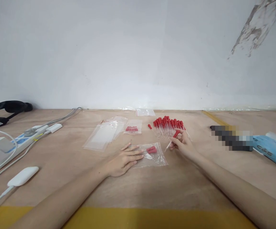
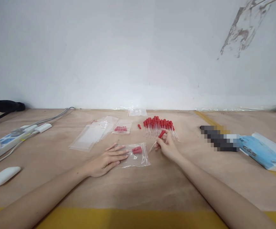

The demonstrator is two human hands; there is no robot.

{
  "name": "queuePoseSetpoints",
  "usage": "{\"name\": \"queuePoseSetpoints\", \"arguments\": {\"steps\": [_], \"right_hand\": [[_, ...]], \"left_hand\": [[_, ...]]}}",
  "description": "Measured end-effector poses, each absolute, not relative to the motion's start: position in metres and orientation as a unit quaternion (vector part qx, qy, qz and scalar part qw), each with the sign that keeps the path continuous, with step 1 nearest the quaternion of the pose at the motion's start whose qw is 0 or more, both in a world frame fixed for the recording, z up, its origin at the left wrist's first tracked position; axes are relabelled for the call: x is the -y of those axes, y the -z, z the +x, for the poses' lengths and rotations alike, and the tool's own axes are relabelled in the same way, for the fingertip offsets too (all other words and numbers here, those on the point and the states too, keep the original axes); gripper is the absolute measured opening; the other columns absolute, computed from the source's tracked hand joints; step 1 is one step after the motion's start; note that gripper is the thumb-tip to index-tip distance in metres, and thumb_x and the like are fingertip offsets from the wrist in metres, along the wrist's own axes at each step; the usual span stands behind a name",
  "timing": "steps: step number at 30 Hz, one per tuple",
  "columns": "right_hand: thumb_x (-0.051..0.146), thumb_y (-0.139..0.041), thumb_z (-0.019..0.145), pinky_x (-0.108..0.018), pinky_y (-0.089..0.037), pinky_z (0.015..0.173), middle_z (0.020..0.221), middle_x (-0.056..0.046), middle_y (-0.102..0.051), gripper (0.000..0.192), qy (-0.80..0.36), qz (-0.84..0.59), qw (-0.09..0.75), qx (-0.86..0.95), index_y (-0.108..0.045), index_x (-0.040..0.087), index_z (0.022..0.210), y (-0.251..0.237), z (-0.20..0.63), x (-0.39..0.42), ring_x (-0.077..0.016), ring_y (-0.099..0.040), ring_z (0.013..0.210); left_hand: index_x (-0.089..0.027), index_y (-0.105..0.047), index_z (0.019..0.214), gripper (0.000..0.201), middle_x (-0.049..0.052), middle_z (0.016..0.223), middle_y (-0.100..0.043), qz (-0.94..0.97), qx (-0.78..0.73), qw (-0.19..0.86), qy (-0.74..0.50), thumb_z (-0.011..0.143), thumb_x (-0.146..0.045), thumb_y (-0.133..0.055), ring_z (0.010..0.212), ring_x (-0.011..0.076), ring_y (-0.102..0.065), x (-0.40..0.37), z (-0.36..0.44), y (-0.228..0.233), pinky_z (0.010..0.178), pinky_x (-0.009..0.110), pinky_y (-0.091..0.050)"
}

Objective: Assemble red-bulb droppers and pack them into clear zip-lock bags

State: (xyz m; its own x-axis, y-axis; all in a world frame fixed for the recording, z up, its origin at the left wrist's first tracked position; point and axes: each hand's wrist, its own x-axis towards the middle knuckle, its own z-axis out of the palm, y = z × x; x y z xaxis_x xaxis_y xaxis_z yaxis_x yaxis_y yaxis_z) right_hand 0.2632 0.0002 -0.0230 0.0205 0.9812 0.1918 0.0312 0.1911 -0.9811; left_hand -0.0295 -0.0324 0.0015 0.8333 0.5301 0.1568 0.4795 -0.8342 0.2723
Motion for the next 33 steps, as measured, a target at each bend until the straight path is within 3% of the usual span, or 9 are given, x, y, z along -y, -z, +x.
{"name": "queuePoseSetpoints", "arguments": {"steps": [3, 8, 11, 14, 20, 27, 33], "right_hand": [[0.039, -0.059, 0.07, -0.03, -0.05, 0.06, 0.067, 0.006, -0.052, 0.061, -0.424, -0.437, 0.562, 0.561, -0.022, 0.024, 0.115, 0.03, 0.257, 0.005, -0.0123, -0.057, 0.057], [0.039, -0.06, 0.071, -0.029, -0.048, 0.069, 0.076, 0.001, -0.058, 0.04, -0.437, -0.418, 0.489, 0.628, -0.043, 0.022, 0.102, 0.031, 0.267, 0.007, -0.0129, -0.058, 0.07], [0.039, -0.062, 0.071, -0.032, -0.045, 0.075, 0.084, -0.004, -0.061, 0.029, -0.352, -0.432, 0.424, 0.714, -0.058, 0.019, 0.092, 0.024, 0.284, 0.01, -0.0158, -0.058, 0.08], [0.039, -0.063, 0.069, -0.032, -0.044, 0.074, 0.081, -0.004, -0.061, 0.022, -0.26, -0.417, 0.353, 0.796, -0.066, 0.02, 0.081, 0.014, 0.291, 0.015, -0.0167, -0.056, 0.078], [0.036, -0.065, 0.068, -0.028, -0.041, 0.059, 0.066, -0.001, -0.059, 0.016, -0.153, -0.45, 0.356, 0.805, -0.062, 0.02, 0.07, 0.02, 0.265, 0.017, -0.0142, -0.052, 0.063], [0.03, -0.065, 0.069, -0.032, -0.038, 0.071, 0.068, 0.0, -0.063, 0.006, -0.062, -0.422, 0.352, 0.833, -0.065, 0.024, 0.071, 0.03, 0.252, 0.02, -0.0146, -0.056, 0.066], [0.025, -0.054, 0.078, -0.027, -0.04, 0.068, 0.076, -0.001, -0.066, 0.013, -0.117, -0.33, 0.321, 0.88, -0.066, 0.025, 0.084, 0.017, 0.247, 0.032, -0.0136, -0.057, 0.071]], "left_hand": [[-0.032, -0.032, 0.131, 0.04, -0.003, 0.137, -0.034, 0.951, -0.271, 0.109, -0.105, 0.092, -0.026, -0.031, 0.131, 0.0188, -0.019, 0.033, -0.029, -0.004, 0.107, 0.047, -0.01], [-0.031, -0.032, 0.132, 0.04, -0.002, 0.137, -0.035, 0.952, -0.273, 0.105, -0.094, 0.092, -0.027, -0.03, 0.131, 0.0183, -0.02, 0.034, -0.029, -0.004, 0.107, 0.047, -0.009], [-0.031, -0.031, 0.132, 0.04, -0.002, 0.137, -0.035, 0.95, -0.274, 0.11, -0.097, 0.093, -0.027, -0.029, 0.131, 0.0182, -0.02, 0.033, -0.029, -0.002, 0.107, 0.046, -0.009], [-0.031, -0.029, 0.133, 0.04, -0.002, 0.138, -0.033, 0.948, -0.277, 0.12, -0.097, 0.093, -0.029, -0.028, 0.13, 0.0176, -0.021, 0.032, -0.03, -0.001, 0.107, 0.044, -0.01], [-0.033, -0.028, 0.133, 0.04, -0.004, 0.139, -0.031, 0.947, -0.28, 0.13, -0.091, 0.093, -0.03, -0.028, 0.129, 0.0167, -0.025, 0.032, -0.028, -0.002, 0.107, 0.043, -0.012], [-0.032, -0.026, 0.134, 0.041, -0.004, 0.139, -0.031, 0.948, -0.282, 0.123, -0.082, 0.093, -0.029, -0.027, 0.129, 0.0161, -0.024, 0.032, -0.028, -0.002, 0.107, 0.043, -0.011], [-0.033, -0.026, 0.133, 0.041, -0.003, 0.139, -0.031, 0.95, -0.273, 0.123, -0.086, 0.093, -0.028, -0.027, 0.129, 0.0158, -0.025, 0.032, -0.028, -0.003, 0.107, 0.043, -0.011]]}}
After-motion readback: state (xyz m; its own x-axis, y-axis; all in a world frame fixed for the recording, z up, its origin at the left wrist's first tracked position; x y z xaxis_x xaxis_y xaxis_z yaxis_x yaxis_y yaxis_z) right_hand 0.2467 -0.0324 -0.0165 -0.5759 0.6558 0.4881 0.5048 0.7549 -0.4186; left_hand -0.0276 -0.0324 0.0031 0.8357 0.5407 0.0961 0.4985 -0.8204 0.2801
